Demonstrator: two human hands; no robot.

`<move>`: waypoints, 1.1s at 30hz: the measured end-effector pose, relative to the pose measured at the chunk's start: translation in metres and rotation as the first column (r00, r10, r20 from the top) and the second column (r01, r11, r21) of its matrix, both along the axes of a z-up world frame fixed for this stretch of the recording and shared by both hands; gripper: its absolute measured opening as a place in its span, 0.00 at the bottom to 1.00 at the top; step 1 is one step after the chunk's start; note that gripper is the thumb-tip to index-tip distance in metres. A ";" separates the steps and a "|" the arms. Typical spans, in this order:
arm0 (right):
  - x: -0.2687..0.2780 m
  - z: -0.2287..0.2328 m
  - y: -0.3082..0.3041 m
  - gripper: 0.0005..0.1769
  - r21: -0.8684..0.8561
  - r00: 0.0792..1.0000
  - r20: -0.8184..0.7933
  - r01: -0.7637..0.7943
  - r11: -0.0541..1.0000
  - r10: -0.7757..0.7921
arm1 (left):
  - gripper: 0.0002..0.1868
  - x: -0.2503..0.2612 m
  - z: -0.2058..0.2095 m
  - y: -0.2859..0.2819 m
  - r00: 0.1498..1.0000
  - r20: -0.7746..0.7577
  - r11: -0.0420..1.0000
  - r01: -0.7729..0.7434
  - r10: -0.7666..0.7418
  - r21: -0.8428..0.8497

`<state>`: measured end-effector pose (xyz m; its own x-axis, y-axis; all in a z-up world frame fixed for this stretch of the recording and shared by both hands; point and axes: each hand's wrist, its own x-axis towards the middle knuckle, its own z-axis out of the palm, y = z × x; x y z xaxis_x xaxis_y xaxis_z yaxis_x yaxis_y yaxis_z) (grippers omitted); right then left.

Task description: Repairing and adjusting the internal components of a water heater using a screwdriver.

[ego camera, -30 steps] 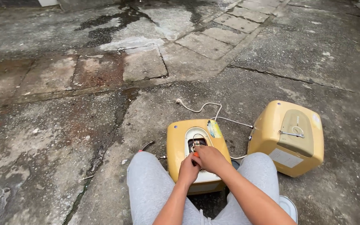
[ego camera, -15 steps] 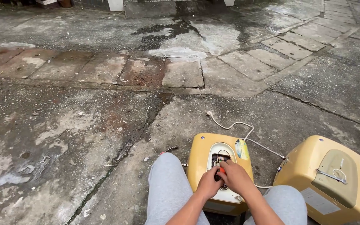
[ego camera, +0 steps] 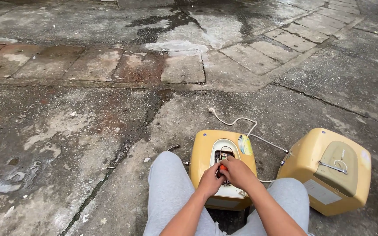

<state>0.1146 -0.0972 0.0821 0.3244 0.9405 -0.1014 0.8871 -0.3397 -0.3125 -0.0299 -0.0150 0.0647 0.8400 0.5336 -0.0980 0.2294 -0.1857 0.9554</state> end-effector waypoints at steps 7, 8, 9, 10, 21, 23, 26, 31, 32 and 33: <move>-0.031 0.030 -0.007 0.19 0.022 0.972 -0.011 0.233 0.972 -0.233 | 0.25 0.005 -0.003 0.003 0.996 -0.064 0.998 0.069 -0.070 -0.009; -0.025 0.012 -0.003 0.16 0.081 0.987 0.019 0.155 0.985 -0.157 | 0.25 0.008 -0.011 0.005 0.996 -0.085 0.999 0.040 -0.041 -0.015; -0.019 -0.006 0.000 0.13 0.136 0.995 0.056 0.075 0.988 -0.083 | 0.25 0.010 -0.018 0.008 0.994 -0.106 1.000 0.011 -0.013 -0.020; -0.018 -0.008 -0.001 0.13 0.137 0.992 0.052 0.107 0.985 -0.115 | 0.25 0.012 -0.021 0.008 0.993 -0.111 0.999 0.043 -0.045 -0.018; -0.045 0.019 -0.015 0.19 0.185 0.975 -0.076 0.218 0.958 -0.207 | 0.24 -0.003 -0.007 0.007 0.989 -0.146 1.000 0.004 -0.007 -0.022; -0.048 0.019 -0.017 0.18 0.246 0.971 -0.105 0.233 0.941 -0.213 | 0.23 -0.002 -0.004 0.006 0.991 -0.133 1.000 -0.011 0.008 -0.024; -0.058 0.005 -0.023 0.15 0.371 0.967 -0.122 0.253 0.894 -0.223 | 0.22 -0.008 0.003 -0.003 0.992 -0.125 0.999 -0.031 0.026 -0.035; -0.071 -0.002 -0.023 0.13 0.521 0.968 -0.089 0.246 0.817 -0.235 | 0.22 -0.020 0.019 -0.010 0.994 -0.087 0.996 -0.068 0.064 -0.051; -0.072 -0.003 -0.021 0.13 0.537 0.960 -0.093 0.273 0.798 -0.266 | 0.22 -0.020 0.018 -0.009 0.996 -0.073 0.998 -0.051 0.049 -0.033; -0.071 -0.004 -0.021 0.14 0.552 0.950 -0.097 0.299 0.779 -0.296 | 0.21 -0.019 0.018 -0.008 0.998 -0.060 0.999 -0.034 0.033 -0.015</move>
<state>0.0431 -0.1187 0.0781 0.5981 0.6925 0.4034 0.7688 -0.3536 -0.5328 -0.0491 -0.0233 0.0824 0.8139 0.5595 -0.1564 0.2924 -0.1619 0.9425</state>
